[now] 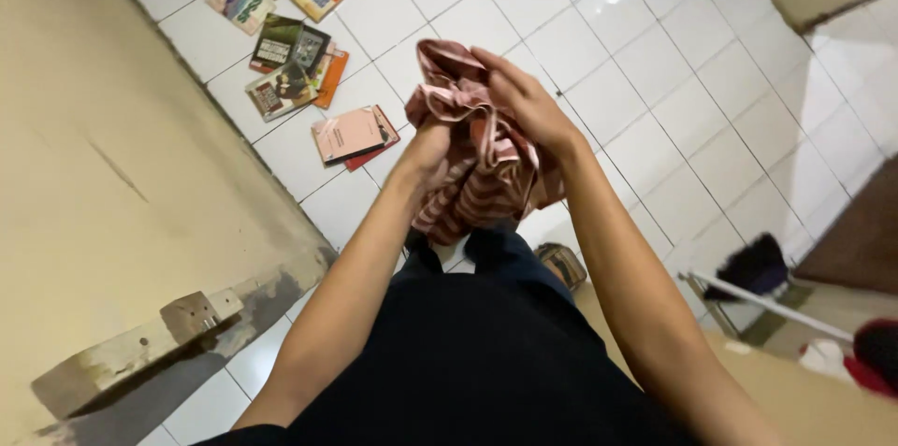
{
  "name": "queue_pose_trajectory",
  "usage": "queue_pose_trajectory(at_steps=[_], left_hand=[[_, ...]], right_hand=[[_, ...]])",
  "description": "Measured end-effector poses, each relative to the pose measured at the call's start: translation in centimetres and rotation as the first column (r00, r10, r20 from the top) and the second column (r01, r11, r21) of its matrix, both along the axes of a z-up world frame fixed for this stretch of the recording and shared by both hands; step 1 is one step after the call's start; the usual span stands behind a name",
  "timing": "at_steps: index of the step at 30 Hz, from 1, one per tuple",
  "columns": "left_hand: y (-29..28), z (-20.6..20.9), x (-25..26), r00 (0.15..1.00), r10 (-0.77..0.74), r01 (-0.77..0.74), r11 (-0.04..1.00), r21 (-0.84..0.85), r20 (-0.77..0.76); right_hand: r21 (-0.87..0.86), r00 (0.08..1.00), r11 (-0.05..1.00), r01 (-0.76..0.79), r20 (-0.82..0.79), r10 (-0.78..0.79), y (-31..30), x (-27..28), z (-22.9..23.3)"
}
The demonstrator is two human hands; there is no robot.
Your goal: Folding a sarong and a piece of cloth and putting them into a cupboard.
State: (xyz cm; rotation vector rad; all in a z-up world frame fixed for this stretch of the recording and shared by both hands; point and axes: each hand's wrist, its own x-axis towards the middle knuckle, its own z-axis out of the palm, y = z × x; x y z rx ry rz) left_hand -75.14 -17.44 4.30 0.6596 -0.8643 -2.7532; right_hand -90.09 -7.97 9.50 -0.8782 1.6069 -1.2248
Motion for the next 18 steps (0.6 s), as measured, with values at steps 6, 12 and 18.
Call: queue_pose_trajectory(at_steps=[6,12,18], left_hand=[[-3.8,-8.2,-3.8,0.938,0.270,-0.220,0.948,-0.228,0.218],[-4.8,-9.7,-9.8,0.926,0.282,-0.207,0.935,-0.288,0.252],[-3.7,-3.1,-16.0,0.885,0.043,0.271,0.761,-0.589,0.463]], right_hand=[[0.107,0.932,0.991,-0.083,-0.345,0.115,1.6,-5.6,-8.3],[-0.064,0.990,0.993,0.104,0.100,-0.097,2.7,-15.0,-13.5],[0.124,0.961,0.989,-0.075,0.273,0.039,-0.5,-19.1,-5.4]])
